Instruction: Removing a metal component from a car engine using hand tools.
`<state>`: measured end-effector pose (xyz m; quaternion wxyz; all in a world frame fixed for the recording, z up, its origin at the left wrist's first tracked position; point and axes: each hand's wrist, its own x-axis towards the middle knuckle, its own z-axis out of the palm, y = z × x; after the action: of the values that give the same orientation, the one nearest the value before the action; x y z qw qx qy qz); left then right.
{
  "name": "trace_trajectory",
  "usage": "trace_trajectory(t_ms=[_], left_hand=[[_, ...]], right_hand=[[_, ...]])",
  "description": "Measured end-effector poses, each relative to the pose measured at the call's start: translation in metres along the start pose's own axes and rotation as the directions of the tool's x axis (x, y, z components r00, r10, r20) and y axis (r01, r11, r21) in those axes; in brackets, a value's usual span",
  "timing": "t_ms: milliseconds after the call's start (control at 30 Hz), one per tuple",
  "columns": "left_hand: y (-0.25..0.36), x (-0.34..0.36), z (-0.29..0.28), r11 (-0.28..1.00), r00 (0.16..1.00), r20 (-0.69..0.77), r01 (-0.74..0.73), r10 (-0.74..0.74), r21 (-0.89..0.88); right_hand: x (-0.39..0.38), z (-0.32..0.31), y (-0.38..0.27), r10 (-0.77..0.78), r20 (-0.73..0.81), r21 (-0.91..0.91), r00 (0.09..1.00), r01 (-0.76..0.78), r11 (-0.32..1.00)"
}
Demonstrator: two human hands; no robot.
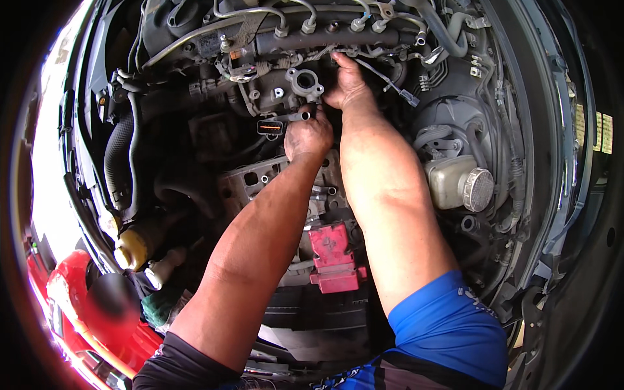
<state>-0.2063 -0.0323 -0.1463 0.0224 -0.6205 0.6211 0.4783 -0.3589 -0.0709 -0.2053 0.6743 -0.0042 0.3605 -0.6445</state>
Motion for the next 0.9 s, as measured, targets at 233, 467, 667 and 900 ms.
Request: trace_trajectory(t_ms=[233, 467, 667, 900], left_hand=[[-0.006, 0.005, 0.004, 1.0, 0.999, -0.041, -0.011, 0.01, -0.008], [-0.01, 0.009, 0.004, 0.999, 0.998, -0.051, -0.033, 0.032, -0.024], [-0.005, 0.004, -0.004, 1.0, 0.999, 0.037, 0.02, -0.019, -0.023], [-0.006, 0.004, -0.006, 0.997, 0.999, 0.041, 0.039, -0.036, -0.073]], right_hand=[[0.006, 0.0, 0.006, -0.006, -0.02, -0.03, 1.0, 0.005, 1.0], [0.007, 0.003, 0.012, -0.093, -0.097, -0.023, 0.991, 0.091, 0.996], [0.008, 0.007, 0.01, -0.132, -0.13, -0.024, 0.983, 0.13, 0.991], [0.008, 0.012, 0.015, -0.184, -0.171, -0.044, 0.968, 0.179, 0.983]])
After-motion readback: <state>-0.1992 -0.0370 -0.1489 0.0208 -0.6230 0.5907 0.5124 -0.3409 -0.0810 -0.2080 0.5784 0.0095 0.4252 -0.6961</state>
